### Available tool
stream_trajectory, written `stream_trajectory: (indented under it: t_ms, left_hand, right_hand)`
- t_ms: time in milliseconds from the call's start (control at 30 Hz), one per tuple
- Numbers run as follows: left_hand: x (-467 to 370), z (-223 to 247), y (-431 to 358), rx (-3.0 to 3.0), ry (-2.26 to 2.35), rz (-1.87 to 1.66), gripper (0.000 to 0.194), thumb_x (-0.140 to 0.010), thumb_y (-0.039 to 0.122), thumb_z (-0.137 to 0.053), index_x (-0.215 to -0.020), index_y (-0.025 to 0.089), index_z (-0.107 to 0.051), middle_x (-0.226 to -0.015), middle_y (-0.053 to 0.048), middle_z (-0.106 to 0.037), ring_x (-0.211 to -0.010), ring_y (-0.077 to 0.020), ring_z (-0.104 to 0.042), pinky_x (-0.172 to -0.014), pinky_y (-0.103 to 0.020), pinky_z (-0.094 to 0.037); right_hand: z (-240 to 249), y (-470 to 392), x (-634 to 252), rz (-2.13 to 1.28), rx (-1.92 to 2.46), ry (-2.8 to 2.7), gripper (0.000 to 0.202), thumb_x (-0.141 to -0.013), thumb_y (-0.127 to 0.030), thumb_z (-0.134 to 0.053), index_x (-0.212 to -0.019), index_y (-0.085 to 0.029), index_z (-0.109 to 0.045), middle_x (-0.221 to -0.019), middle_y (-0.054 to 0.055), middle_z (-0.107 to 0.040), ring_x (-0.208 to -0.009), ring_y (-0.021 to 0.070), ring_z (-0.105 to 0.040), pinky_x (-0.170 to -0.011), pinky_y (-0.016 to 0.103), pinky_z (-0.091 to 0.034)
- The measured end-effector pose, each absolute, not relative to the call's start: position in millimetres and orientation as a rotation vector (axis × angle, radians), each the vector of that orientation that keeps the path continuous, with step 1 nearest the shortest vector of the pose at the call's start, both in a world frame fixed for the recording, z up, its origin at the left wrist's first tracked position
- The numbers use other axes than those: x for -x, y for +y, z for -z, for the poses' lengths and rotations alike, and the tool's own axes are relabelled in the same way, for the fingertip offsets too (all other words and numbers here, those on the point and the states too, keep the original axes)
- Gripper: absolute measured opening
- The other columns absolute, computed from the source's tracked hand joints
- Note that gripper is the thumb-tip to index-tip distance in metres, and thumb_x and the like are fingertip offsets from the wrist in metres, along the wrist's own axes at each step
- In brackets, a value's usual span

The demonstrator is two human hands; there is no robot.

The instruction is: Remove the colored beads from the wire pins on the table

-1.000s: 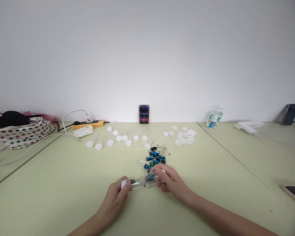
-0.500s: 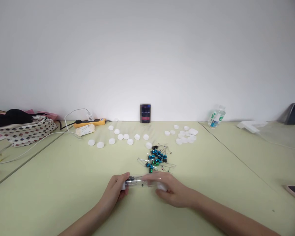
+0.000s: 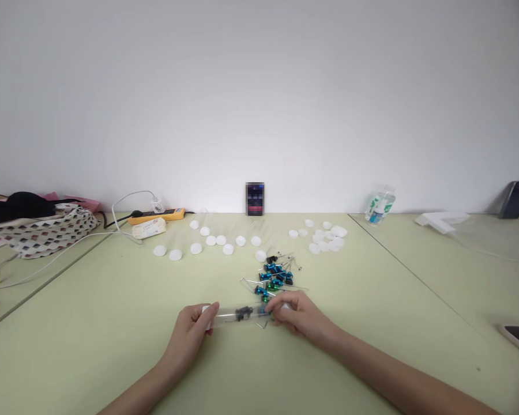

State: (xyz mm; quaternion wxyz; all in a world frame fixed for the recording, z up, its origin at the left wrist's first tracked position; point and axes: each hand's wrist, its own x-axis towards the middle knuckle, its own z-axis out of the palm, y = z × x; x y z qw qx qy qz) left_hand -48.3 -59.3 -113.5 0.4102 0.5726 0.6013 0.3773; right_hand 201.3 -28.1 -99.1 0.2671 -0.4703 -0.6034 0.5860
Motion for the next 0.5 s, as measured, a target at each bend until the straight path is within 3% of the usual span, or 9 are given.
stream_trajectory:
  t_ms: [233,367,500]
  left_hand:
    - [72,115,-50,-1.497,1.572,-1.065,0.043,-0.081,0.047,-0.04,-0.052,0.019,-0.026,-0.054,0.003,-0.023,-0.052,-0.0098,-0.024,-0.048,-0.022,-0.022]
    - [91,115,-43,-1.533,1.647,-1.183,0.041,-0.08,0.045,-0.039,-0.05,0.019,-0.028,-0.052,0.003,-0.026,-0.052,-0.011,-0.028,-0.048,-0.022,-0.024]
    - [115,115,-35,-1.46,1.807,-1.369,0.04,-0.08,0.047,-0.039,-0.051,0.019,-0.034,-0.052,0.003,-0.032,-0.052,-0.0121,-0.033,-0.05,-0.023,-0.027]
  right_hand:
    - [110,-26,-203,-1.562,1.322,-1.54,0.025,-0.072,-0.024,-0.046,-0.089,-0.016,-0.062,-0.067,0.001,-0.062,-0.035,0.0035,-0.037,-0.035,0.017,-0.025]
    - [112,-26,-202,-1.559,1.317,-1.541,0.026,-0.072,-0.027,-0.048,-0.092,-0.016,-0.061,-0.064,0.001,-0.062,-0.033,0.0033,-0.037,-0.034,0.016,-0.025]
    - [108,-29,-204,-1.622,1.205,-1.496,0.035,-0.074,-0.027,-0.045,-0.107,-0.017,-0.053,-0.058,-0.002,-0.06,-0.028,0.0043,-0.031,-0.03,0.017,-0.022]
